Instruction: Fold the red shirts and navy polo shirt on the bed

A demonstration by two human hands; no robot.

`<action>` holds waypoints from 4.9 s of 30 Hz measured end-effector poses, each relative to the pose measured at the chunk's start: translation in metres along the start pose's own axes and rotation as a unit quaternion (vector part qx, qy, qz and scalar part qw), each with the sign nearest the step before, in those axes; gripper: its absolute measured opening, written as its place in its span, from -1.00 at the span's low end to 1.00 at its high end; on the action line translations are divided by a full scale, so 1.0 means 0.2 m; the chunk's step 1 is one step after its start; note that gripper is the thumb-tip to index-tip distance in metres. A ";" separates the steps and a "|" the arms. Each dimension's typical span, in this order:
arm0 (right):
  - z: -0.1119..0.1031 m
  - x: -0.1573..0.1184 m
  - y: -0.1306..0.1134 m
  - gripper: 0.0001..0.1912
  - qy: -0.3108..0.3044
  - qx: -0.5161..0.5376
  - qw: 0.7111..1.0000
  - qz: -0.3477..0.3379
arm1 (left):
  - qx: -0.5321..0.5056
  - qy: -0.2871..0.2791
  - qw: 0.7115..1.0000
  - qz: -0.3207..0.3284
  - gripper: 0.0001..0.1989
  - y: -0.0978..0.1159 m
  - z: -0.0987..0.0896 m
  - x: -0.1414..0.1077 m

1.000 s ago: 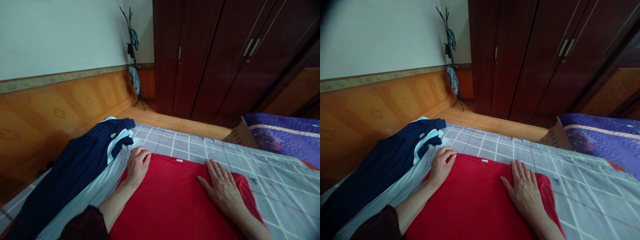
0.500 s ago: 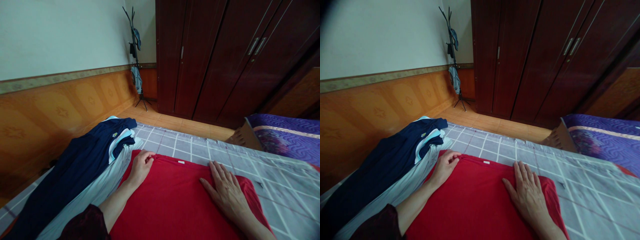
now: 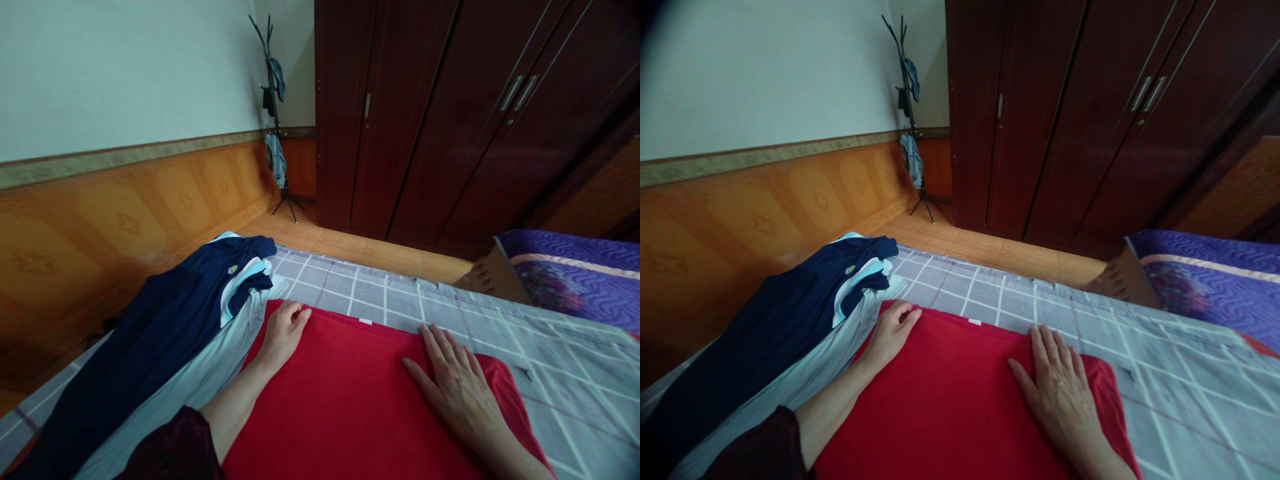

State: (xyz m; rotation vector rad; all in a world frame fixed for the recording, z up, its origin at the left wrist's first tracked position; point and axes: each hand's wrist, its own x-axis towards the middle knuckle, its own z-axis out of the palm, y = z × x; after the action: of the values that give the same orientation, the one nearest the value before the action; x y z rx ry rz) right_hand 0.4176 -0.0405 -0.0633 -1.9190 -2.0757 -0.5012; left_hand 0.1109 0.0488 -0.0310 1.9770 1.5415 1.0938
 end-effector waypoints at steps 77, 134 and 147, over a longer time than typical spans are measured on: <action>-0.20 0.07 -0.03 -0.68 -0.021 0.043 0.996 0.081 | 0.206 -0.195 0.930 0.232 -0.48 0.41 0.12 -0.32; -0.31 -0.53 -0.41 -0.25 0.047 0.053 0.988 -0.138 | 0.137 -0.352 0.887 0.265 -0.31 0.42 -0.09 -0.74; -0.43 -0.57 -0.49 -0.26 0.076 0.034 0.987 -0.135 | 0.172 -0.391 0.875 0.228 -0.22 0.32 -0.28 -0.72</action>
State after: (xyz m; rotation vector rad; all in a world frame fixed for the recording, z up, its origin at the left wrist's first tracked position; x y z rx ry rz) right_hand 0.3262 -0.1862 -0.0397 -1.5196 -2.2311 -0.6053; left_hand 0.0957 -0.1138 0.0025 2.6350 0.8746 0.0486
